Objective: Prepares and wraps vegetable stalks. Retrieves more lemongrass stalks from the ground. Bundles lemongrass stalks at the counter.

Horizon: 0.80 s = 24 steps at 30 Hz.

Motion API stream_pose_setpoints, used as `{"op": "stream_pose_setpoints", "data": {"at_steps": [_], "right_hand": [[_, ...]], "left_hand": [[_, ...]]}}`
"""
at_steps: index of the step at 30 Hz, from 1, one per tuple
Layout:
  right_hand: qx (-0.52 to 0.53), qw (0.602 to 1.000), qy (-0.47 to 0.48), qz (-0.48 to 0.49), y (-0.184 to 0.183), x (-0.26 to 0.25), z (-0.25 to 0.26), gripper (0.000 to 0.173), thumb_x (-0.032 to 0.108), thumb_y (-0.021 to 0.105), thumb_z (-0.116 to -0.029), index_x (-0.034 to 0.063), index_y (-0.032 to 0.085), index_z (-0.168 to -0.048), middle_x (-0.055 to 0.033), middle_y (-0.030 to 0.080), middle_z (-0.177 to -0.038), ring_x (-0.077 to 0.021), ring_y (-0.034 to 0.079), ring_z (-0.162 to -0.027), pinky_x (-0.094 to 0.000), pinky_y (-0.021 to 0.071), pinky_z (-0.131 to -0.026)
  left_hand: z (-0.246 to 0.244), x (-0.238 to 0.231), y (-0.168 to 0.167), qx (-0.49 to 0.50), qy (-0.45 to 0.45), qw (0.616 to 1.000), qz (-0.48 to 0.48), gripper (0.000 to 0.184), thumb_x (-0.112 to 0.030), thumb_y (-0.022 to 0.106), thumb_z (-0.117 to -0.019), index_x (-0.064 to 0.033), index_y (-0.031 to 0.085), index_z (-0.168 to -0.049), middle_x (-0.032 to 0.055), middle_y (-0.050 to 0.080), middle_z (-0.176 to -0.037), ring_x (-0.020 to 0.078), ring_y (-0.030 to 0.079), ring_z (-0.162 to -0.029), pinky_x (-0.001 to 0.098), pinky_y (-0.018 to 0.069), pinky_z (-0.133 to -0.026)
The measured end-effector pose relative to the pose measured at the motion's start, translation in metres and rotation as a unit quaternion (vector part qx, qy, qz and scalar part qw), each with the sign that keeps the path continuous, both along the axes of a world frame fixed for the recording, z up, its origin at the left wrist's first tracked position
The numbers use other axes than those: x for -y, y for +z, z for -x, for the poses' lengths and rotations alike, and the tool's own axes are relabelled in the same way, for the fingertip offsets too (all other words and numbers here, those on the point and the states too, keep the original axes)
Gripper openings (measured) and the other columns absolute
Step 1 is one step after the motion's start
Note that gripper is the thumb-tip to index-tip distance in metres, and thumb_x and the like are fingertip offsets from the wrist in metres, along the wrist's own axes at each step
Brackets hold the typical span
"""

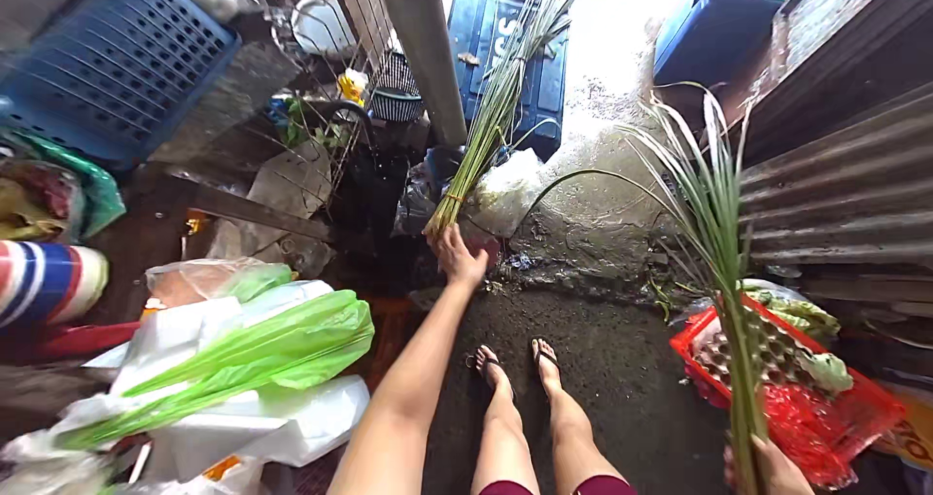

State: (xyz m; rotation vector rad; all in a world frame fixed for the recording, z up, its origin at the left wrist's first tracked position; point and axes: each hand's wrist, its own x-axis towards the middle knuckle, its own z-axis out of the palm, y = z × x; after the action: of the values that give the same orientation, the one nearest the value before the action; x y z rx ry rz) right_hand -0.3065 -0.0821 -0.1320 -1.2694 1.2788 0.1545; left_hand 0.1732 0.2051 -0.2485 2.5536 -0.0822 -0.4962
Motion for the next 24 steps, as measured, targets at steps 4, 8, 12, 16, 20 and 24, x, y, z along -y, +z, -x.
{"op": "stream_pose_setpoints", "data": {"at_steps": [4,8,12,16,20,24], "right_hand": [[0.098,0.992,0.029,0.075,0.026,0.001,-0.104,0.041,0.028,0.028,-0.1096,0.0019,0.05,-0.133,-0.0028,0.069,-0.085,-0.0132,0.068,-0.066,-0.032,0.0616,-0.062],[0.162,0.978,0.069,0.114,0.078,-0.014,-0.172,0.038,0.025,0.039,-0.1108,0.0005,0.05,-0.138,-0.0089,0.07,-0.097,-0.0157,0.07,-0.077,-0.0355,0.0622,-0.07],[0.25,0.962,0.026,0.109,0.114,-0.025,-0.204,0.033,0.022,0.055,-0.1066,0.0018,0.054,-0.133,-0.0094,0.07,-0.103,-0.014,0.071,-0.085,-0.0342,0.0624,-0.077],[0.281,0.94,0.079,0.174,0.135,-0.008,-0.214,0.037,0.028,0.046,-0.1096,-0.0008,0.063,-0.126,-0.0092,0.071,-0.105,-0.0124,0.07,-0.093,-0.0351,0.0605,-0.086],[0.322,0.914,0.083,0.234,0.145,0.006,-0.22,0.034,0.024,0.044,-0.1107,-0.0005,0.065,-0.12,-0.005,0.072,-0.095,-0.0066,0.07,-0.088,-0.0289,0.0601,-0.085],[0.351,0.89,0.078,0.279,0.148,0.016,-0.225,0.036,0.024,0.042,-0.1112,0.0016,0.062,-0.13,-0.0052,0.072,-0.103,-0.0062,0.07,-0.094,-0.0275,0.0583,-0.088]], "left_hand": [[0.101,0.061,0.063,-0.13,-0.189,0.964,0.132,0.073,-0.039,0.075,-0.0886,-0.0079,0.051,-0.15,0.0181,0.041,-0.159,0.037,0.034,-0.149,0.0625,0.0297,-0.119],[0.174,0.123,0.154,-0.224,-0.266,0.882,0.317,0.065,-0.041,0.072,-0.0945,-0.0052,0.055,-0.145,0.0167,0.055,-0.147,0.0283,0.051,-0.137,0.0485,0.0415,-0.116],[0.191,0.153,0.219,-0.265,-0.226,0.843,0.41,0.061,-0.024,0.068,-0.0992,-0.0004,0.045,-0.15,0.0209,0.06,-0.138,0.027,0.068,-0.113,0.0442,0.0566,-0.098],[0.18,0.154,0.256,-0.204,-0.259,0.856,0.398,0.062,-0.011,0.068,-0.0961,0.0022,0.041,-0.151,0.0206,0.064,-0.129,0.0231,0.071,-0.102,0.0398,0.0597,-0.091],[0.177,0.162,0.268,-0.144,-0.25,0.862,0.417,0.05,-0.007,0.064,-0.0951,0.0055,0.049,-0.142,0.0184,0.066,-0.124,0.0207,0.07,-0.105,0.0368,0.0588,-0.093],[0.176,0.169,0.27,-0.111,-0.21,0.865,0.442,0.046,-0.001,0.061,-0.0933,0.0064,0.048,-0.136,0.0175,0.064,-0.121,0.0187,0.068,-0.104,0.0342,0.0584,-0.092]]}}
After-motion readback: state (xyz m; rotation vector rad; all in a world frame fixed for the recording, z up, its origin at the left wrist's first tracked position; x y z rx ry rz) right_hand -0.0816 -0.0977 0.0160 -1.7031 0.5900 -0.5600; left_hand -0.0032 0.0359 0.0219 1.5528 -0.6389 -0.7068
